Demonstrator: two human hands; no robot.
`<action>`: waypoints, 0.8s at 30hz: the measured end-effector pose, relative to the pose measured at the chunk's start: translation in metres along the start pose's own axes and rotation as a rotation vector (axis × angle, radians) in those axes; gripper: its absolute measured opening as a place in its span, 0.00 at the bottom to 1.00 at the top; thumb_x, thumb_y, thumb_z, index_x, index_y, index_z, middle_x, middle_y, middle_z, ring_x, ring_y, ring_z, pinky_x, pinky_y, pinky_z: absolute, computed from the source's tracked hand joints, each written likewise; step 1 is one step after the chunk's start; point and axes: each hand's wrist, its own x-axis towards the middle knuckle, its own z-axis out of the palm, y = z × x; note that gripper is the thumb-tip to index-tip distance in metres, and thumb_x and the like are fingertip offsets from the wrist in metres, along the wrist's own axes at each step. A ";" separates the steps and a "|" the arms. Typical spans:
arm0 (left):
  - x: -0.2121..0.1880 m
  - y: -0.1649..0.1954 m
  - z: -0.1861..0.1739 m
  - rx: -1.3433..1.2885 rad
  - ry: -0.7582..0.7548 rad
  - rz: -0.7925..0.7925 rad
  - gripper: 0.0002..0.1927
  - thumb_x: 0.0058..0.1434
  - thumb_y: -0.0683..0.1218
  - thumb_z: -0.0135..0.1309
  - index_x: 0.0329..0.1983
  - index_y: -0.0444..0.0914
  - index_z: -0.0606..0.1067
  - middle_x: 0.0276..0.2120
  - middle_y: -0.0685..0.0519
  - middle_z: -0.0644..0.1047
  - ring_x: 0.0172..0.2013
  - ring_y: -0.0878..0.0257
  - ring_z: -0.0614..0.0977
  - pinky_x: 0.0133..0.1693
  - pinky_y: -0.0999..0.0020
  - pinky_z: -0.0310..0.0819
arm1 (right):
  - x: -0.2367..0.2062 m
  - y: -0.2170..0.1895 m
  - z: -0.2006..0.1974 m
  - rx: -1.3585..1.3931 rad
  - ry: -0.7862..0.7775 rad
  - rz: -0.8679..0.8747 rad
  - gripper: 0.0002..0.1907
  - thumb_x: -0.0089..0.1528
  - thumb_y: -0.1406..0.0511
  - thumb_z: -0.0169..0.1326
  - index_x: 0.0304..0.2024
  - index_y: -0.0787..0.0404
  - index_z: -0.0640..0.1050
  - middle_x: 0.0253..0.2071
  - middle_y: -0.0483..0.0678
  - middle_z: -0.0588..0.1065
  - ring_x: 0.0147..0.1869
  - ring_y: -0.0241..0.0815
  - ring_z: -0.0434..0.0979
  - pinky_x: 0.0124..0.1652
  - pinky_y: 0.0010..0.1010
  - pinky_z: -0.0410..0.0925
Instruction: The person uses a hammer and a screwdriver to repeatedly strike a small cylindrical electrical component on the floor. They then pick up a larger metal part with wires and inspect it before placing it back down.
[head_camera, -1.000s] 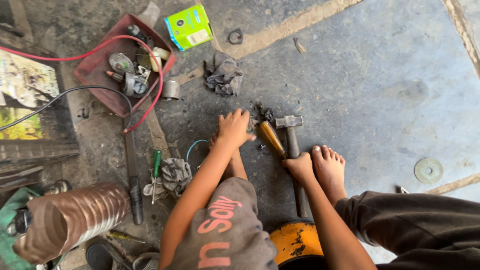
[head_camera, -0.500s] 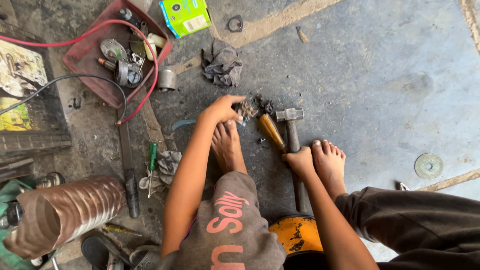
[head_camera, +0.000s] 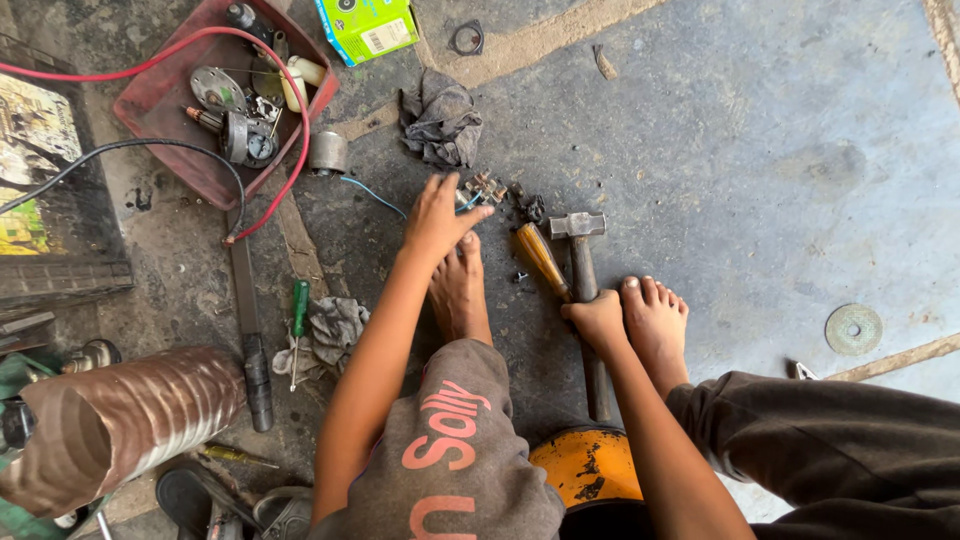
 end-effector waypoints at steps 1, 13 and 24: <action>0.000 -0.002 0.003 0.010 0.003 -0.003 0.32 0.57 0.55 0.67 0.60 0.33 0.73 0.56 0.37 0.74 0.57 0.39 0.76 0.55 0.50 0.71 | 0.000 0.000 0.000 0.018 -0.011 -0.003 0.10 0.48 0.69 0.65 0.26 0.71 0.79 0.21 0.53 0.77 0.20 0.43 0.75 0.22 0.34 0.68; 0.018 0.001 -0.032 0.003 -0.474 -0.098 0.24 0.58 0.54 0.63 0.54 0.39 0.79 0.48 0.42 0.82 0.50 0.50 0.83 0.51 0.58 0.76 | -0.002 -0.005 -0.001 0.027 -0.025 -0.005 0.09 0.49 0.69 0.65 0.26 0.71 0.78 0.20 0.53 0.76 0.18 0.43 0.74 0.21 0.34 0.67; 0.015 0.010 -0.007 -0.083 -0.597 -0.193 0.16 0.65 0.51 0.54 0.52 0.43 0.82 0.47 0.46 0.84 0.49 0.53 0.84 0.52 0.60 0.75 | -0.003 -0.006 -0.004 0.031 -0.051 0.014 0.09 0.50 0.70 0.64 0.25 0.71 0.79 0.19 0.53 0.76 0.18 0.42 0.73 0.20 0.33 0.67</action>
